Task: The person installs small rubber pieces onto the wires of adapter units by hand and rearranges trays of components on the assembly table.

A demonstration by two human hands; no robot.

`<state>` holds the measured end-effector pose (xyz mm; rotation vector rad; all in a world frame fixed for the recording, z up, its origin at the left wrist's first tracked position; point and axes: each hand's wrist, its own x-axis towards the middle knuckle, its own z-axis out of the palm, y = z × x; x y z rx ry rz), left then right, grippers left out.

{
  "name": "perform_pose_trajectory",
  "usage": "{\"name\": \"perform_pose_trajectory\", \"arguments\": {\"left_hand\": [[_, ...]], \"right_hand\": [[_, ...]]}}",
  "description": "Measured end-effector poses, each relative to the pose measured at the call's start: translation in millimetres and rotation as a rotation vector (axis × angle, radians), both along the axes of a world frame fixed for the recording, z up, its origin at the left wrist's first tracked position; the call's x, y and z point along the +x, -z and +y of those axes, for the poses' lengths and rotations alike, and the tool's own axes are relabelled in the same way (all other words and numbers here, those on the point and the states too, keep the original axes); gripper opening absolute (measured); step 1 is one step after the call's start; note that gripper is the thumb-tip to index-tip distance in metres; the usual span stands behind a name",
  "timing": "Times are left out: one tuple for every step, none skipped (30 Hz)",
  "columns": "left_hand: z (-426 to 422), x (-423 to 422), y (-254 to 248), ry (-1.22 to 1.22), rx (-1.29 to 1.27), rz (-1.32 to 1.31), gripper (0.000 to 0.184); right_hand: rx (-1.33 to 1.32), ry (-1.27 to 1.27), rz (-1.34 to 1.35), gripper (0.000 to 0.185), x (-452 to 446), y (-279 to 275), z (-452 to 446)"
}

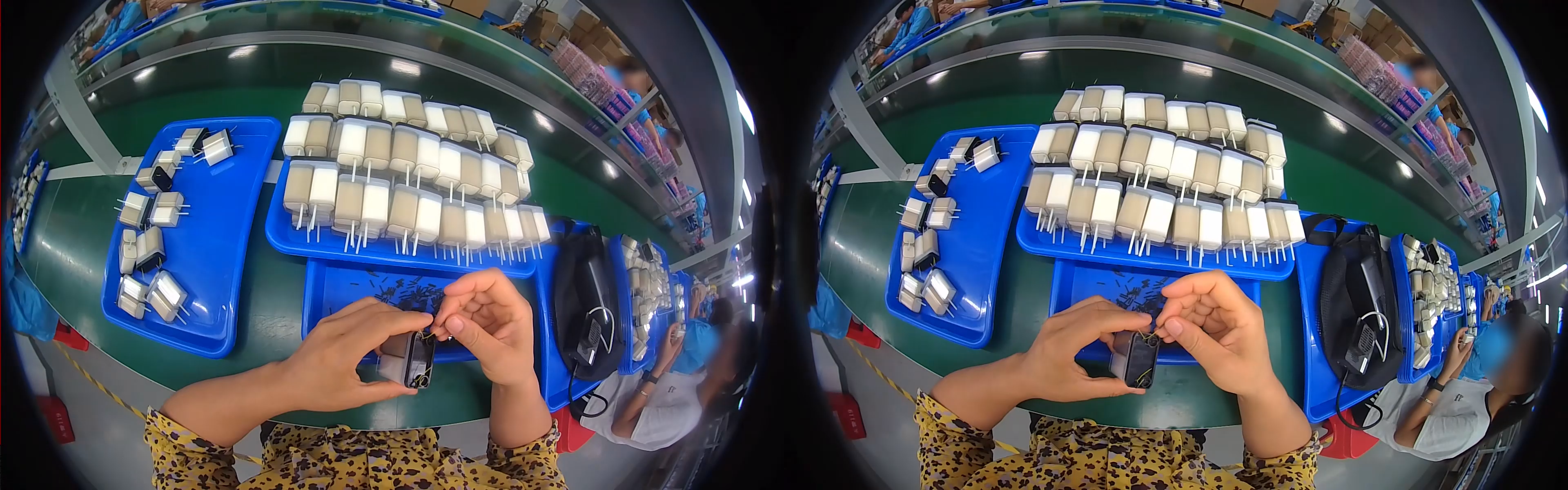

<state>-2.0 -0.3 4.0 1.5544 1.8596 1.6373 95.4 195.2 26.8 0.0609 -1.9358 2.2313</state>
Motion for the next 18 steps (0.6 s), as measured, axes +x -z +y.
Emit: {"name": "perform_pose_trajectory", "arguments": {"left_hand": [[0.1, 0.2, 0.4, 0.000, 0.001, -0.001, 0.071], [0.2, 0.3, 0.5, -0.001, 0.002, -0.001, 0.071], [0.3, 0.2, 0.4, -0.001, 0.002, -0.001, 0.071], [0.3, 0.2, 0.2, -0.003, 0.001, 0.005, 0.071], [0.3, 0.1, 0.0, -0.004, 0.000, 0.012, 0.071], [0.3, 0.1, 0.0, -0.005, 0.001, 0.012, 0.071], [0.2, 0.1, 0.1, -0.003, -0.005, 0.010, 0.071], [0.0, 0.2, 0.2, -0.001, -0.012, 0.008, 0.071], [-0.2, 0.3, 0.1, -0.002, -0.012, 0.009, 0.071], [-0.3, 0.4, 0.0, -0.001, -0.016, 0.005, 0.071], [-0.3, 0.5, 0.0, 0.000, -0.019, 0.001, 0.071], [-0.1, 0.6, 0.3, 0.001, -0.019, 0.001, 0.071], [0.2, 0.7, 0.7, 0.003, -0.010, -0.005, 0.071], [0.4, 0.7, 1.0, 0.006, -0.002, -0.010, 0.070], [0.4, 0.6, 1.0, 0.006, -0.002, -0.010, 0.070], [0.3, 0.6, 0.9, 0.008, -0.001, -0.006, 0.070], [0.3, 0.6, 0.8, 0.009, 0.001, -0.004, 0.070], [0.3, 0.6, 0.9, 0.009, 0.001, -0.004, 0.070]], "right_hand": [[-0.016, -0.003, 0.002, 0.026, -0.1, -0.1, 0.0], [-0.015, -0.003, 0.002, 0.026, -0.1, -0.2, 0.0], [-0.019, -0.006, 0.003, 0.026, -0.1, -0.1, 0.0], [-0.024, -0.008, 0.003, 0.025, -0.1, -0.2, 0.0], [-0.023, -0.009, 0.004, 0.025, 0.0, -0.3, -0.1], [-0.023, -0.007, 0.008, 0.025, 0.0, -0.6, -0.2], [-0.023, -0.006, 0.013, 0.025, 0.0, -0.9, -0.1], [-0.023, -0.007, 0.013, 0.025, 0.0, -0.9, 0.2], [-0.011, -0.011, 0.017, 0.025, 0.2, -0.8, 0.8], [0.000, -0.015, 0.021, 0.025, 0.2, -0.7, 1.1], [0.000, -0.015, 0.021, 0.025, 0.3, -1.0, 0.7], [-0.001, -0.009, 0.015, 0.024, 0.4, -1.5, 0.3], [-0.002, -0.002, 0.009, 0.024, 0.6, -1.8, 0.1], [-0.002, -0.001, 0.009, 0.024, 0.7, -1.6, 0.5], [-0.010, 0.002, 0.005, 0.023, 0.6, -1.1, 1.1], [-0.018, 0.004, 0.000, 0.023, 0.5, -0.9, 1.4], [-0.018, 0.004, 0.000, 0.023, 0.5, -1.3, 1.0], [-0.015, 0.011, -0.003, 0.023, 0.6, -2.0, 0.2]]}}
